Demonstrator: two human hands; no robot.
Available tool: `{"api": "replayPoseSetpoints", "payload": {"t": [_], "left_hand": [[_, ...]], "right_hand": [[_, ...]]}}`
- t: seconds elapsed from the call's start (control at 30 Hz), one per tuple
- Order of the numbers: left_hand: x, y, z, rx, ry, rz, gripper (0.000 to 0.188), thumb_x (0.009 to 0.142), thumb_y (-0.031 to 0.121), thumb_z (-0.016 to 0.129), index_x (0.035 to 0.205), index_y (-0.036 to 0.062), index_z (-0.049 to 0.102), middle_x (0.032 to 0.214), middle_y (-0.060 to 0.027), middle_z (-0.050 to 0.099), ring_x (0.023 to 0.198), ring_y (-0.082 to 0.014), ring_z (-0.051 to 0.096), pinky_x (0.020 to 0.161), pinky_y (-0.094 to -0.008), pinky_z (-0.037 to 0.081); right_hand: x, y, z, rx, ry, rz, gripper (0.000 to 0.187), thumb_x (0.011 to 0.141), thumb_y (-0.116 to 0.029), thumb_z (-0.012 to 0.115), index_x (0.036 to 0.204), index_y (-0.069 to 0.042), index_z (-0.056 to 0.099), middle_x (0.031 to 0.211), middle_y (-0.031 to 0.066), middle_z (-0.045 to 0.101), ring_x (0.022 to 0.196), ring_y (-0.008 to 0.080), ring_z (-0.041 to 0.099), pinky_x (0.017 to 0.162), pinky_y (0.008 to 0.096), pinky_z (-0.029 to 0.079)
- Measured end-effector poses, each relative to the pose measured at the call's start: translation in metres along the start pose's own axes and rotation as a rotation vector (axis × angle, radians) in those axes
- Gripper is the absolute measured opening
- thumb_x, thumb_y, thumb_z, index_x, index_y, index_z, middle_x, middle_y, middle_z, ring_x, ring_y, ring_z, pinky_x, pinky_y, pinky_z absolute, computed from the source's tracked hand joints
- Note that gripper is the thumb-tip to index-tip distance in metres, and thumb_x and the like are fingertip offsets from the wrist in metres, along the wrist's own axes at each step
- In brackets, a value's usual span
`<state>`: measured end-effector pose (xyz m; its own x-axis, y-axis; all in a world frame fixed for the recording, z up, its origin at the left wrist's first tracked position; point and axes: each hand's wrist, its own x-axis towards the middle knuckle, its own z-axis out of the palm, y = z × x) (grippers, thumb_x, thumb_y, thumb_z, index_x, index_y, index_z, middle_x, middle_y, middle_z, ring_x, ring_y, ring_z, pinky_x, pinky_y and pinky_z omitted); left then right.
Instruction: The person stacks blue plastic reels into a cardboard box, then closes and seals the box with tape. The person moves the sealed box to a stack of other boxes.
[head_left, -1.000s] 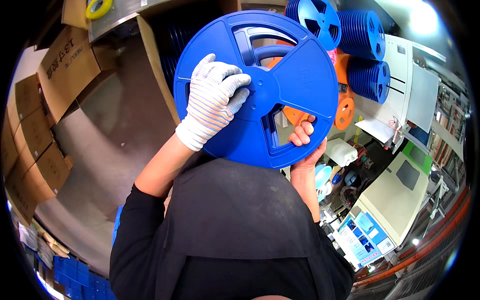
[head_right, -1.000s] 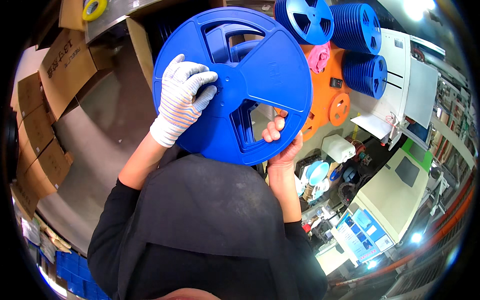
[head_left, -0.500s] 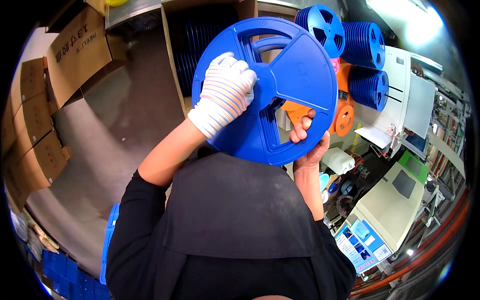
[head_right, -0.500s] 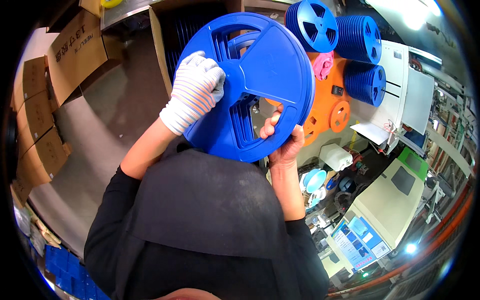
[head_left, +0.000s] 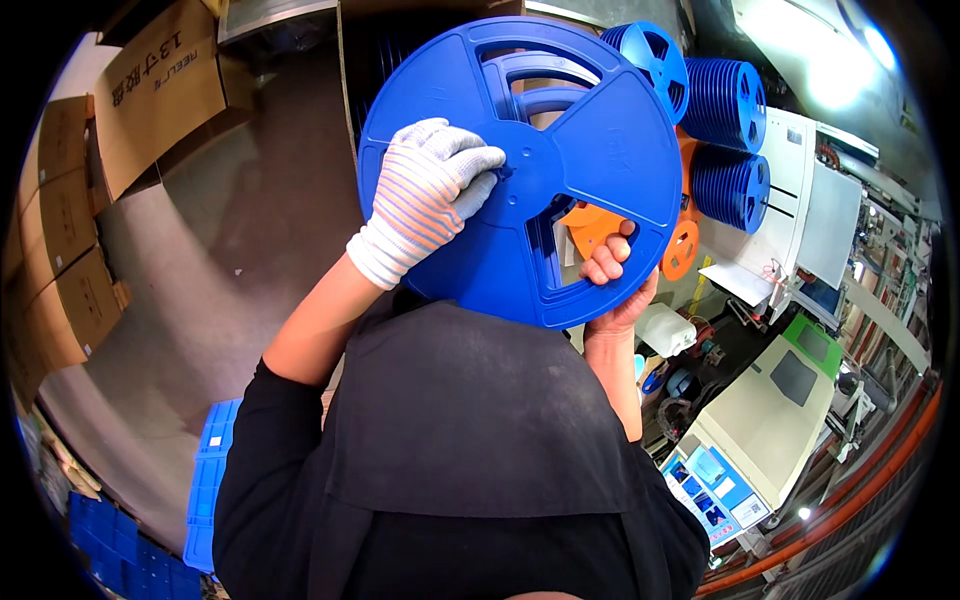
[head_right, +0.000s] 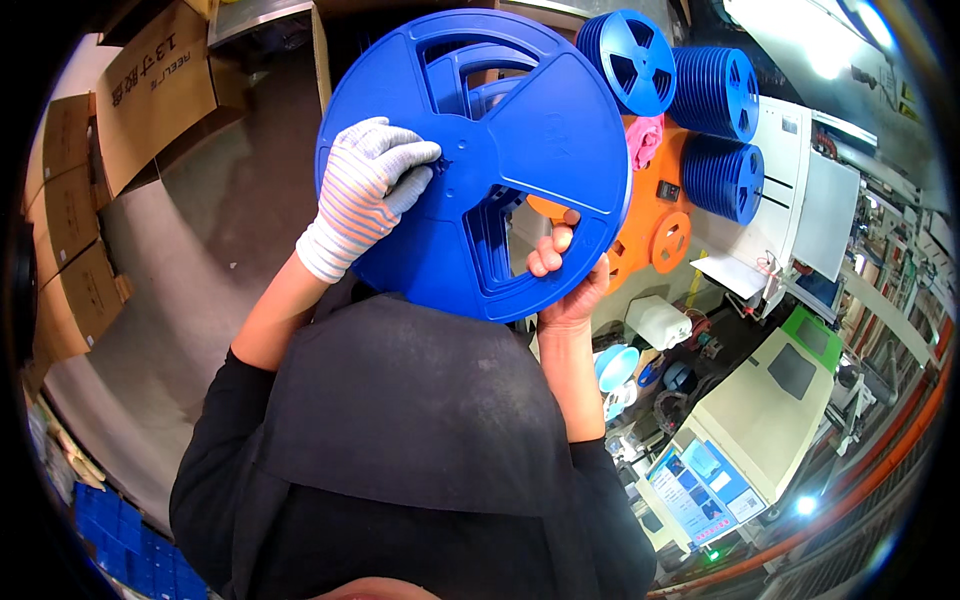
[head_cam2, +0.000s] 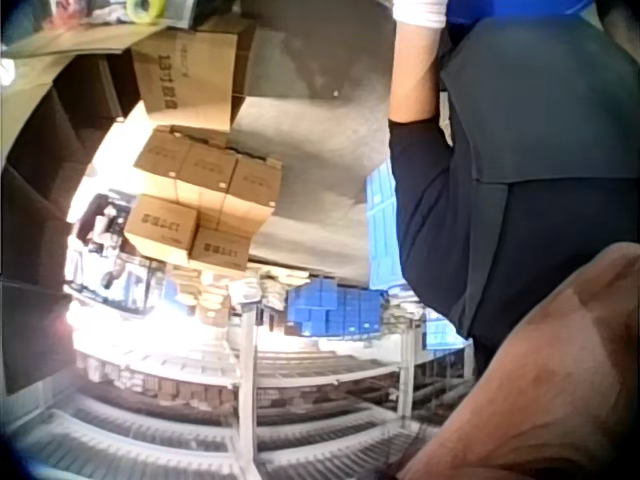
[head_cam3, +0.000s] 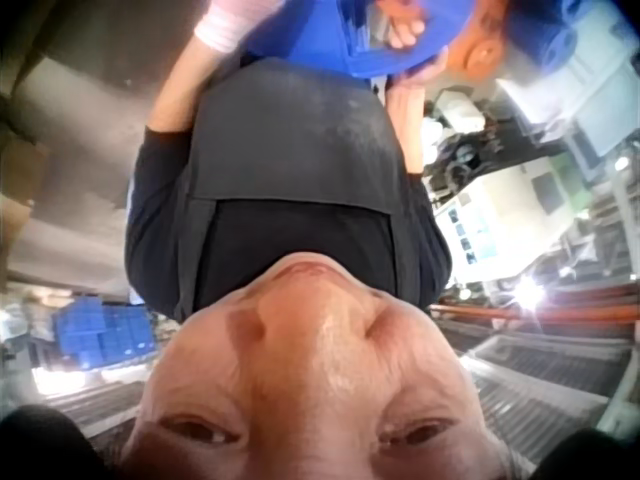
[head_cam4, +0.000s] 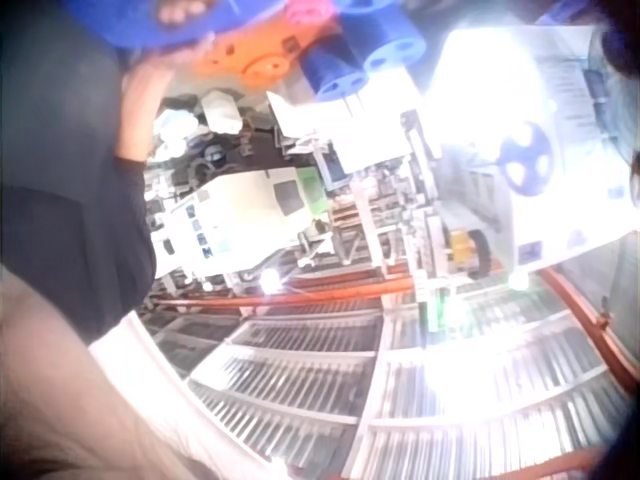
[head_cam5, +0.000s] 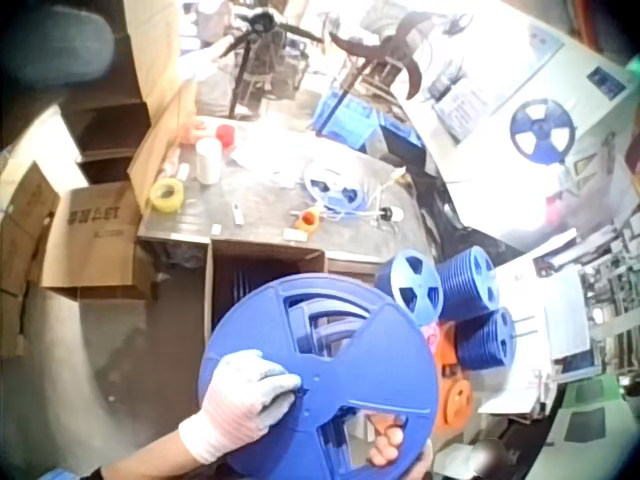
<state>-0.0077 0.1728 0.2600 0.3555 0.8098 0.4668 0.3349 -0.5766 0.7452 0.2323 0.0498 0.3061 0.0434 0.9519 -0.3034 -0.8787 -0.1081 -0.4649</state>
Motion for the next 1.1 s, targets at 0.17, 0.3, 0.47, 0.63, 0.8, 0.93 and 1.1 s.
{"api": "replayPoseSetpoints", "payload": {"t": [0.17, 0.3, 0.47, 0.63, 0.8, 0.93, 1.1], "left_hand": [[0.009, 0.009, -0.001, 0.123, -0.061, -0.073, 0.012, 0.070, 0.010, 0.071, 0.081, 0.0062, 0.066, 0.077, -0.0089, 0.063, 0.073, -0.0262, 0.060, 0.069, -0.0360, 0.047], [0.012, 0.018, 0.001, 0.331, -0.148, -0.099, 0.011, 0.072, 0.014, 0.070, 0.080, 0.0084, 0.065, 0.076, -0.0087, 0.062, 0.074, -0.0253, 0.059, 0.071, -0.0369, 0.046], [0.018, 0.021, 0.007, 0.569, -0.245, -0.012, 0.013, 0.071, 0.014, 0.069, 0.083, 0.0086, 0.066, 0.078, -0.0094, 0.062, 0.077, -0.0256, 0.060, 0.075, -0.0384, 0.046], [0.022, 0.015, 0.017, 0.430, -0.216, 0.021, 0.014, 0.067, 0.012, 0.070, 0.080, 0.0086, 0.066, 0.073, -0.0087, 0.060, 0.075, -0.0253, 0.060, 0.073, -0.0379, 0.046], [0.024, 0.001, 0.028, 0.163, -0.249, -0.141, 0.007, 0.064, 0.009, 0.067, 0.069, 0.0088, 0.063, 0.067, -0.0096, 0.058, 0.068, -0.0257, 0.058, 0.066, -0.0343, 0.046], [0.005, -0.029, 0.010, 0.122, -0.052, -0.378, 0.013, 0.066, 0.018, 0.061, 0.072, 0.0065, 0.065, 0.072, -0.0129, 0.062, 0.071, -0.0298, 0.061, 0.066, -0.0372, 0.050], [-0.068, -0.104, -0.059, 0.538, 0.022, -0.617, 0.028, 0.081, 0.034, 0.062, 0.079, 0.0066, 0.067, 0.079, -0.0152, 0.062, 0.075, -0.0327, 0.060, 0.070, -0.0402, 0.047]], "right_hand": [[0.002, 0.004, 0.008, -0.036, 0.008, -0.029, 0.050, 0.086, -0.029, 0.062, 0.121, 0.002, 0.044, 0.090, 0.0125, 0.061, 0.074, 0.0221, 0.059, 0.064, 0.0365, 0.051], [0.001, 0.005, 0.017, -0.109, 0.023, -0.020, 0.050, 0.084, -0.028, 0.060, 0.121, 0.003, 0.044, 0.090, 0.0134, 0.062, 0.074, 0.0228, 0.061, 0.064, 0.0371, 0.051], [0.001, 0.004, 0.028, -0.179, 0.074, 0.011, 0.052, 0.080, -0.030, 0.060, 0.119, 0.002, 0.047, 0.090, 0.0140, 0.064, 0.073, 0.0239, 0.062, 0.065, 0.0390, 0.051], [-0.004, 0.005, 0.034, -0.281, 0.117, -0.033, 0.052, 0.082, -0.031, 0.060, 0.119, 0.003, 0.047, 0.089, 0.0141, 0.063, 0.073, 0.0235, 0.062, 0.064, 0.0380, 0.052], [-0.009, 0.006, 0.033, -0.304, 0.145, -0.084, 0.052, 0.086, -0.030, 0.058, 0.123, 0.003, 0.044, 0.089, 0.0114, 0.060, 0.073, 0.0207, 0.059, 0.064, 0.0350, 0.051], [-0.015, 0.003, 0.022, -0.214, 0.079, -0.078, 0.050, 0.086, -0.029, 0.058, 0.123, 0.001, 0.043, 0.092, 0.0095, 0.057, 0.075, 0.0190, 0.056, 0.066, 0.0339, 0.049], [-0.016, 0.004, 0.022, -0.137, 0.110, -0.140, 0.050, 0.084, -0.026, 0.056, 0.122, 0.005, 0.045, 0.085, 0.0123, 0.063, 0.072, 0.0225, 0.062, 0.063, 0.0359, 0.052]]}}
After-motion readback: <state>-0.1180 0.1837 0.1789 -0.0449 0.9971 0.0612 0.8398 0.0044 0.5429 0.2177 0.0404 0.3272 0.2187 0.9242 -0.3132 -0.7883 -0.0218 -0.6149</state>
